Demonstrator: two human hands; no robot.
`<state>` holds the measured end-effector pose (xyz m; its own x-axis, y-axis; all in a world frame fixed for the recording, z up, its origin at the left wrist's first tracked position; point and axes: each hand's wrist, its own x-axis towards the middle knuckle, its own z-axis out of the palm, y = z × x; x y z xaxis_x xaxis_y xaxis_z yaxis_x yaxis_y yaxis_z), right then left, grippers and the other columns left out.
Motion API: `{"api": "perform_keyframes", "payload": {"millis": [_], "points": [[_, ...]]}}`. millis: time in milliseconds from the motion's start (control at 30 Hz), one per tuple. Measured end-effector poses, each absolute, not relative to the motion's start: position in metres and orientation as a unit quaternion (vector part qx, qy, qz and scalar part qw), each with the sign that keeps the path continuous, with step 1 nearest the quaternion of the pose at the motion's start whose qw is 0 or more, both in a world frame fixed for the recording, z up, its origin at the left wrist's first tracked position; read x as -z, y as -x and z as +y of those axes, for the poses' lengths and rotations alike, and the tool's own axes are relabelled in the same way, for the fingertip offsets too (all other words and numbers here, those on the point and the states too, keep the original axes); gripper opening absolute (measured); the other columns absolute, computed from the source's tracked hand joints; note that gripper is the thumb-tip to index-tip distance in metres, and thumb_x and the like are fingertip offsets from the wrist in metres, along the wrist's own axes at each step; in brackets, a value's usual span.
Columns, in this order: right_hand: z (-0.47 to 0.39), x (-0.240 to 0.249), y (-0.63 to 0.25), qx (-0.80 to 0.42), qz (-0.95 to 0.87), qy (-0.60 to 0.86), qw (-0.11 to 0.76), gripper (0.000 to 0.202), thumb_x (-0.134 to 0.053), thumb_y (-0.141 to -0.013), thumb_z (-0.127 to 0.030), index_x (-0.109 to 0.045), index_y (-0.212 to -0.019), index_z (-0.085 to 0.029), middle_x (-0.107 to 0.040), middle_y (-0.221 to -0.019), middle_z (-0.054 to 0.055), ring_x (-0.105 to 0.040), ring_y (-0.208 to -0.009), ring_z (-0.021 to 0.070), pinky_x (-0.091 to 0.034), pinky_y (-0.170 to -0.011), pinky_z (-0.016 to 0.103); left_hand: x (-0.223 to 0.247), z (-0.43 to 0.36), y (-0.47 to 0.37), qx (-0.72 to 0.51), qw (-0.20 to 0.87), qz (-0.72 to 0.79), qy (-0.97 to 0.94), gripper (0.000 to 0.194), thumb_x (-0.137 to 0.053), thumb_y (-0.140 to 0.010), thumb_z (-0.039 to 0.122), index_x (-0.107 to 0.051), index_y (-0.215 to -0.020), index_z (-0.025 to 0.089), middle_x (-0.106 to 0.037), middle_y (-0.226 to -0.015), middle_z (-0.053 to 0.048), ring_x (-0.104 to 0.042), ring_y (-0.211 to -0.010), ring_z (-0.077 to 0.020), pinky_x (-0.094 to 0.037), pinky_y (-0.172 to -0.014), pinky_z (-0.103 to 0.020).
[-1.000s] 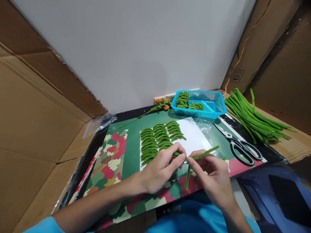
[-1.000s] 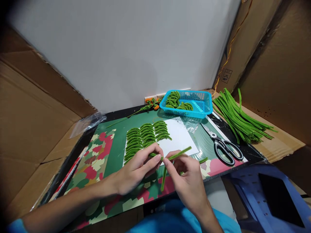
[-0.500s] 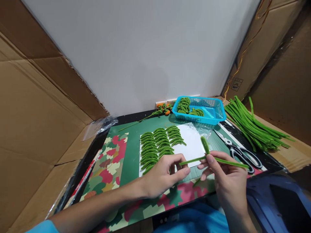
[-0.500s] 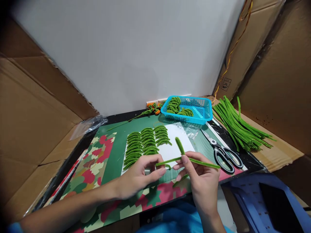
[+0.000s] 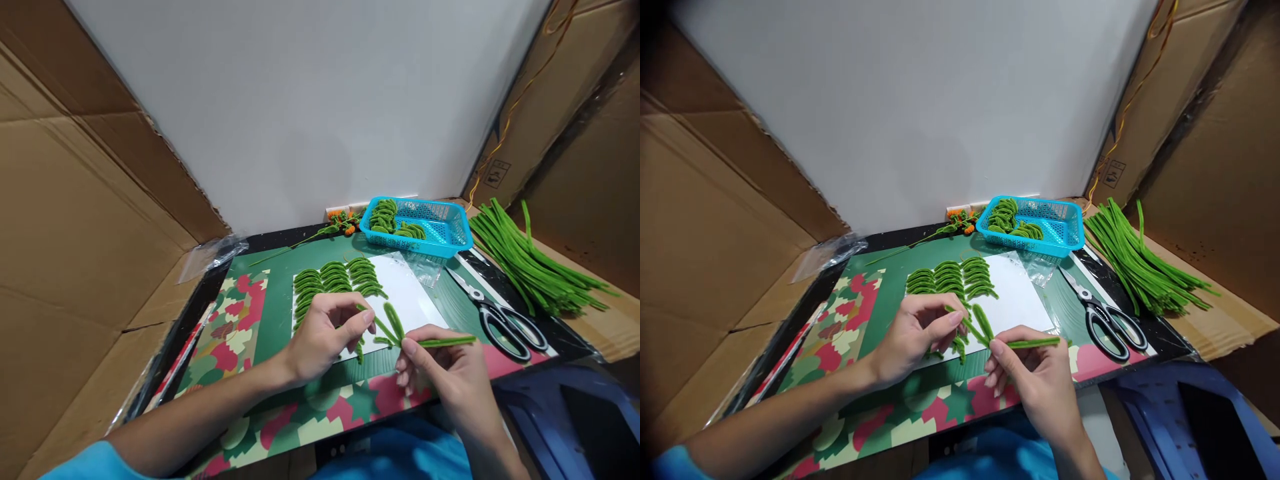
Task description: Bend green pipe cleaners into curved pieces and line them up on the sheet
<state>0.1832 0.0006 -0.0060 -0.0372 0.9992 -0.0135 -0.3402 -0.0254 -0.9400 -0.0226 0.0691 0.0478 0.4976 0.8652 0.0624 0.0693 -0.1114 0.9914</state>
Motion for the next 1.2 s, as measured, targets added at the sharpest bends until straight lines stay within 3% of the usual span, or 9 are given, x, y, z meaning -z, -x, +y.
{"api": "perform_keyframes", "payload": {"millis": [200,433,667,833,1033,1200], "points": [[0.001,0.013,-0.177,-0.653,-0.402,0.372,0.523,0.035,-0.088,-0.090,-0.049,-0.078,-0.080,-0.017,-0.076,-0.063,0.005,-0.071,-0.047,0.0159,-0.056,-0.043,0.020,-0.047,0.067,0.019,-0.350,0.573,0.362,-0.647,0.038,-0.071,-0.104,0.045,-0.067,-0.080,0.016,-0.054,-0.062,0.005,-0.050,-0.050,-0.0069,-0.040,-0.049,-0.018],[0.002,0.010,-0.168,-0.572,-0.417,0.409,0.576,0.031,-0.086,-0.092,-0.047,-0.081,-0.082,-0.018,-0.075,-0.062,0.003,-0.070,-0.044,0.0172,-0.060,-0.043,0.023,-0.042,0.062,0.016,-0.358,0.580,0.384,-0.623,0.032,-0.070,-0.105,0.048,-0.066,-0.091,0.018,-0.057,-0.057,0.006,-0.051,-0.047,-0.0084,-0.037,-0.046,-0.018],[0.003,0.011,-0.162,-0.512,-0.425,0.436,0.607,0.029,-0.082,-0.095,-0.045,-0.082,-0.082,-0.019,-0.074,-0.063,0.002,-0.070,-0.047,0.0176,-0.059,-0.046,0.025,-0.032,0.056,0.013,-0.371,0.542,0.377,-0.653,0.046,-0.071,-0.105,0.046,-0.075,-0.072,0.014,-0.064,-0.078,-0.003,-0.062,-0.061,-0.0115,-0.044,-0.048,-0.021],[0.003,0.014,-0.164,-0.510,-0.490,0.441,0.553,0.030,-0.076,-0.101,-0.046,-0.083,-0.086,-0.020,-0.074,-0.064,0.001,-0.070,-0.053,0.0167,-0.057,-0.053,0.024,-0.032,0.054,0.009,-0.359,0.552,0.368,-0.656,0.040,-0.073,-0.104,0.044,-0.076,-0.077,0.014,-0.062,-0.080,-0.002,-0.059,-0.063,-0.0101,-0.044,-0.053,-0.021],[0.007,0.017,-0.178,-0.248,-0.693,0.481,0.476,0.037,-0.072,-0.105,-0.043,-0.076,-0.076,-0.020,-0.072,-0.064,0.001,-0.062,-0.053,0.0142,-0.041,-0.054,0.025,-0.020,0.050,0.009,-0.320,0.583,0.405,-0.628,0.046,-0.059,-0.109,0.057,-0.059,-0.083,0.018,-0.056,-0.070,0.004,-0.056,-0.055,-0.0097,-0.046,-0.052,-0.020],[0.007,0.015,-0.183,-0.255,-0.681,0.453,0.515,0.037,-0.076,-0.103,-0.039,-0.072,-0.072,-0.020,-0.071,-0.060,-0.001,-0.062,-0.049,0.0120,-0.043,-0.051,0.022,-0.018,0.047,0.008,-0.282,0.651,0.370,-0.600,0.043,-0.060,-0.107,0.061,-0.050,-0.090,0.022,-0.063,-0.064,0.004,-0.069,-0.053,-0.0153,-0.055,-0.051,-0.022]]}}
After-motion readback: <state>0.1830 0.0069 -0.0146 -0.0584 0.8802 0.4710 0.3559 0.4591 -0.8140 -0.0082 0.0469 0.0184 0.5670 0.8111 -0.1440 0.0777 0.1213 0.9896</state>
